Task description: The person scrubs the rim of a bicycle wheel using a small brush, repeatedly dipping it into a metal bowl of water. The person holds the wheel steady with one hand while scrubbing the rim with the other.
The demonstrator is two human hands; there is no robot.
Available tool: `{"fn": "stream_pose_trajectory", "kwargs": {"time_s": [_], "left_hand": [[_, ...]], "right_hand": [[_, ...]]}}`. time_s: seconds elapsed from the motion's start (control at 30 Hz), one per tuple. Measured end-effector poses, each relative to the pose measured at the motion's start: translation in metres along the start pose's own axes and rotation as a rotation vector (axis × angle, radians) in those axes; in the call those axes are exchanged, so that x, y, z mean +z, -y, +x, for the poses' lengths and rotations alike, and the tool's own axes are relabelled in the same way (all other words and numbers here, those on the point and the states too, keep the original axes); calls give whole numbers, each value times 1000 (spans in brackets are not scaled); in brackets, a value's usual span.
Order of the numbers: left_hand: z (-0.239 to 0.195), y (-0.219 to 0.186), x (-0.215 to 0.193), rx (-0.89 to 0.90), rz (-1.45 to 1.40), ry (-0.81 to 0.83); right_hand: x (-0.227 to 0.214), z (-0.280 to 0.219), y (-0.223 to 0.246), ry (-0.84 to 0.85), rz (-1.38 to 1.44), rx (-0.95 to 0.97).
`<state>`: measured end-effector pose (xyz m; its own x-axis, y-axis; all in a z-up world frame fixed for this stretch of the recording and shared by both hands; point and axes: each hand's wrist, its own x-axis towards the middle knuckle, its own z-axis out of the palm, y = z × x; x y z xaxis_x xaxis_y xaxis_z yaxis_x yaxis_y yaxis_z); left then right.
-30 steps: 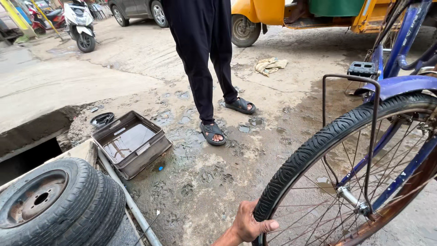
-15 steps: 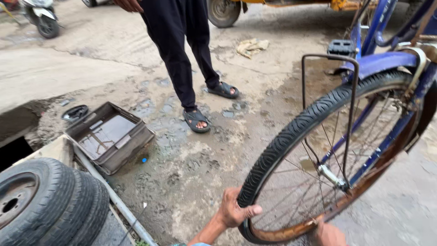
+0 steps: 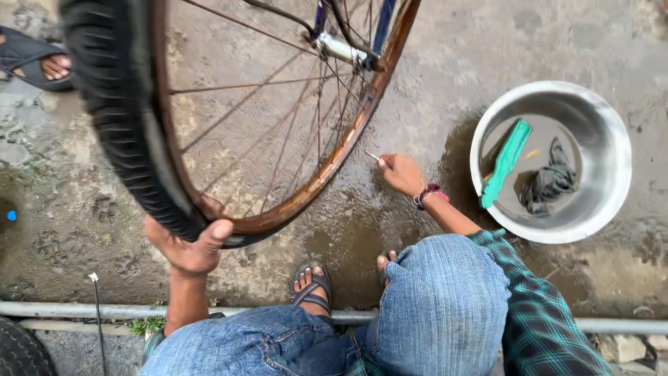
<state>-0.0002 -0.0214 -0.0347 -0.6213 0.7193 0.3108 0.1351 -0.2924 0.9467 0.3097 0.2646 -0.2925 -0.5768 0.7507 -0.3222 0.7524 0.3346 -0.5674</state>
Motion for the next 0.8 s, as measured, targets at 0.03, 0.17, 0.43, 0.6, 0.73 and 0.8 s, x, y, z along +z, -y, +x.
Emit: {"fn": "stream_pose_trajectory", "kwargs": {"time_s": [0.03,0.17,0.43,0.6,0.73,0.8], "left_hand": [[3,-3,-1,-10,-4,-1],[7,-11,2,-7,-70,-36],[0,-9,-6,-64,-47,-50],[4,-4,-6,-40,-32,-32],[12,-6,-4,-21,-44,-36],[0,-3,-4,-31,-42,-34]], "right_hand": [[2,-1,7,7,24,10],[12,9,43,-186,-45,-50],[24,44,58,-165,-187,-48],[16,47,53,-81,-209,-45],[17,33,54,-51,-176,-200],[21,22,42,-77,-109,-76]]}}
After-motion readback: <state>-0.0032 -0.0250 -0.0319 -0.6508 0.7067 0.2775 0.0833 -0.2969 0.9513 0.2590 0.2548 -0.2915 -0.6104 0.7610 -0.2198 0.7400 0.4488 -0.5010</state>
